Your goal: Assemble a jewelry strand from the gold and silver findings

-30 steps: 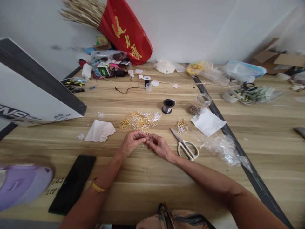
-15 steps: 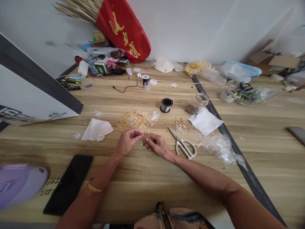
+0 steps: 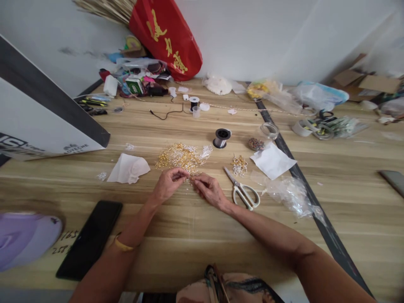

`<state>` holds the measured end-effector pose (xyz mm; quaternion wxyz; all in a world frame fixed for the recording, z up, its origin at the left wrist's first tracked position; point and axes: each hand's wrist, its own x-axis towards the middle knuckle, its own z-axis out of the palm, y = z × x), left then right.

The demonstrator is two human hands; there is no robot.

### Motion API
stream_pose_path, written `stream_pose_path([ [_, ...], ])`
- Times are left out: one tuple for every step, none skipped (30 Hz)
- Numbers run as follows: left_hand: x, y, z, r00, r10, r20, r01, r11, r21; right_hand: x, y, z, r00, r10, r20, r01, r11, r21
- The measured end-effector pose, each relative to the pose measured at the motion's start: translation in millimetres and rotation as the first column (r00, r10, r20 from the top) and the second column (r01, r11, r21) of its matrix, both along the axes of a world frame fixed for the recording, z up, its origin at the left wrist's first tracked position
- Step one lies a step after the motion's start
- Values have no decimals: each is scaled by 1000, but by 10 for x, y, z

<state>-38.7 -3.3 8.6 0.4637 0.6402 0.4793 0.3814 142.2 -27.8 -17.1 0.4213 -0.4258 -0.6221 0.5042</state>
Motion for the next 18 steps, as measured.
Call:
stream_pose_path([
  [-3, 1, -4, 1000, 0, 0, 0, 1000, -1, -1, 3, -8, 1000, -4, -8, 4, 1000, -1],
  [-5, 2, -9, 1000, 3, 2, -3, 1000, -4, -2, 4, -14, 1000, -4, -16, 4, 1000, -6],
  [-8, 2, -14, 1000, 5, 6, -5, 1000, -10, -2, 5, -17, 1000, -2, -24, 2, 1000, -14],
  [-10, 2, -18, 1000, 7, 11, -6, 1000, -18, -2, 5, -19, 1000, 0, -31, 0, 1000, -22],
  [-12, 3, -22, 1000, 7, 18, -6, 1000, -27, -2, 5, -19, 999, 1, -37, -2, 1000, -29],
  [-15, 3, -23, 1000, 6, 26, -5, 999, -35, -2, 4, -17, 999, 2, -42, -3, 999, -35],
  [-17, 3, -24, 999, 6, 33, -4, 999, -41, -3, 3, -14, 999, 2, -45, -4, 999, -41],
  [-19, 4, -23, 999, 5, 38, -4, 999, -44, -4, 3, -11, 999, 3, -49, -5, 999, -46],
  [-21, 4, -20, 999, 6, 41, -4, 999, -46, -5, 2, -8, 999, 5, -54, -8, 999, -53],
  [-22, 5, -17, 999, 6, 41, -4, 999, -46, -6, 1, -6, 998, 6, -61, -9, 998, -62],
  [-23, 5, -14, 999, 5, 41, -4, 999, -45, -8, 0, -7, 998, 7, -69, -12, 997, -72],
  [-24, 5, -11, 999, 5, 39, -3, 999, -44, -10, 0, -9, 997, 9, -78, -15, 996, -84],
  [-24, 5, -8, 999, 4, 36, -2, 999, -42, -11, -1, -13, 996, 9, -87, -18, 995, -95],
  [-23, 4, -7, 999, 3, 34, -2, 999, -42, -12, -3, -19, 995, 9, -95, -19, 994, -105],
  [-23, 3, -5, 999, 4, 32, -3, 999, -40, -12, -4, -24, 995, 8, -101, -20, 993, -115],
  [-22, 2, -5, 999, 6, 33, -5, 999, -39, -12, -6, -27, 995, 8, -103, -21, 992, -123],
  [-22, 1, -4, 999, 10, 35, -8, 999, -39, -12, -7, -27, 995, 9, -102, -22, 991, -131],
  [-22, 1, -2, 999, 13, 38, -12, 999, -40, -12, -10, -22, 995, 10, -100, -24, 990, -140],
])
